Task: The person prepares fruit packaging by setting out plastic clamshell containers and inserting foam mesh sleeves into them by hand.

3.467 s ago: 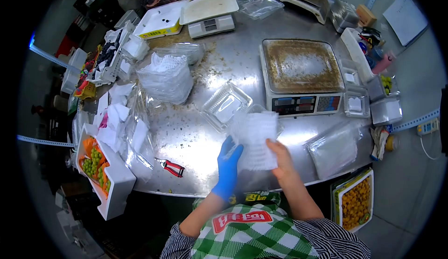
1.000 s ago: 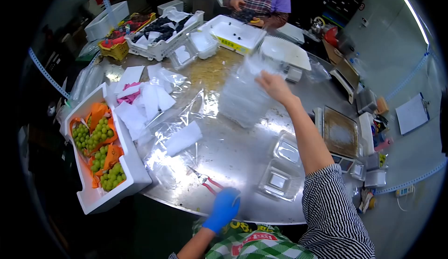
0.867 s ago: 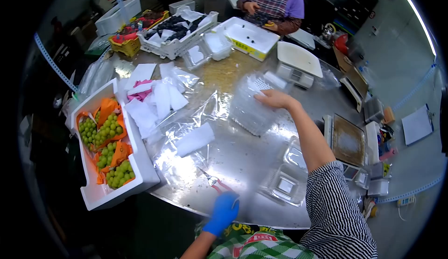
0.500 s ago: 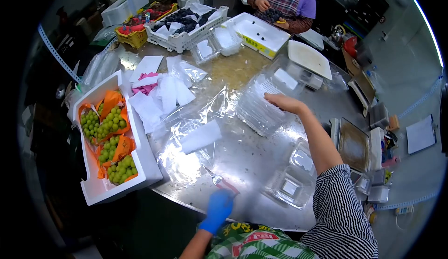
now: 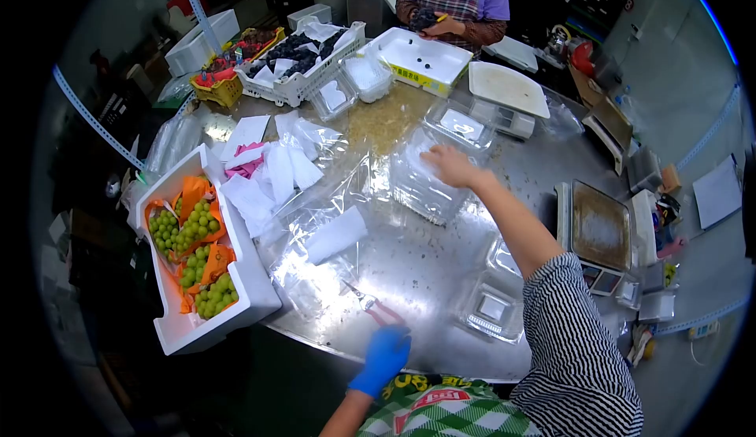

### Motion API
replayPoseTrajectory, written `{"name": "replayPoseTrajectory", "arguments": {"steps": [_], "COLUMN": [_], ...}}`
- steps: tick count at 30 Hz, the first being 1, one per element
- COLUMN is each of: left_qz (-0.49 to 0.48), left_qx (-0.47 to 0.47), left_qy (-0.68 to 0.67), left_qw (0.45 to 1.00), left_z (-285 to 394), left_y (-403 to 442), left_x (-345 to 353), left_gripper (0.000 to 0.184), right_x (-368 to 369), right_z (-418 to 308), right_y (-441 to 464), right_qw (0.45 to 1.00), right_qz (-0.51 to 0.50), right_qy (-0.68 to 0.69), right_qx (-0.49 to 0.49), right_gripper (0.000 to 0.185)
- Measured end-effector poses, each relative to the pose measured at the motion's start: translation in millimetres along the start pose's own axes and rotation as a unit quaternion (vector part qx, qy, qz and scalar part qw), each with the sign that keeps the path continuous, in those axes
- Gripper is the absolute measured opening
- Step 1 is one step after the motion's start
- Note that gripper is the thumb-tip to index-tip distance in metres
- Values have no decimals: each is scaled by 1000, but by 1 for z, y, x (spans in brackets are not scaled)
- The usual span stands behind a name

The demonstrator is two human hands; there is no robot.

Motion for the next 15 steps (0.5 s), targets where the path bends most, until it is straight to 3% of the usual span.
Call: {"name": "replayPoseTrajectory", "arguments": {"steps": [3, 6, 7, 9, 11, 12, 14, 15], "left_qz": [-20, -67, -43, -18, -37, -41, -51, -62], "left_qx": [20, 9, -14, 62, 22, 22, 10, -4], "left_qy": [27, 50, -3, 47, 14, 21, 15, 4], "left_qw": [999, 996, 999, 997, 999, 999, 999, 998], "left_z": [15, 14, 12, 10, 18, 17, 16, 17], "left_y": [-8, -16, -19, -27, -24, -24, -19, -16], "left_x": [-1, 8, 5, 7, 4, 8, 21, 29], "left_gripper": [21, 22, 22, 21, 24, 24, 25, 26], "right_x": [-25, -112, -133, -163, -145, -108, -48, -3], "right_z": [19, 11, 6, -7, -25, -31, -63, -69], "right_y": [2, -49, -76, -140, -205, -238, -302, -334], "right_qw": [992, 925, 913, 885, 920, 945, 979, 981], "right_qz": [58, 313, 331, 365, 304, 171, 81, -83], "right_qy": [107, 215, 238, 281, 242, 243, 186, 146], "right_qx": [-15, -7, 16, 70, 57, 139, 22, 95], "right_gripper": [38, 26, 26, 25, 16, 17, 30, 28]}}
Point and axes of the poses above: each hand's wrist, its own y-axis towards the middle knuckle, its own x-axis out of the palm, z = x × y, the point moved 9 cm from there along y, towards the middle knuckle, and after that the axes turned 8 degrees about z, right-handed, at the moved point
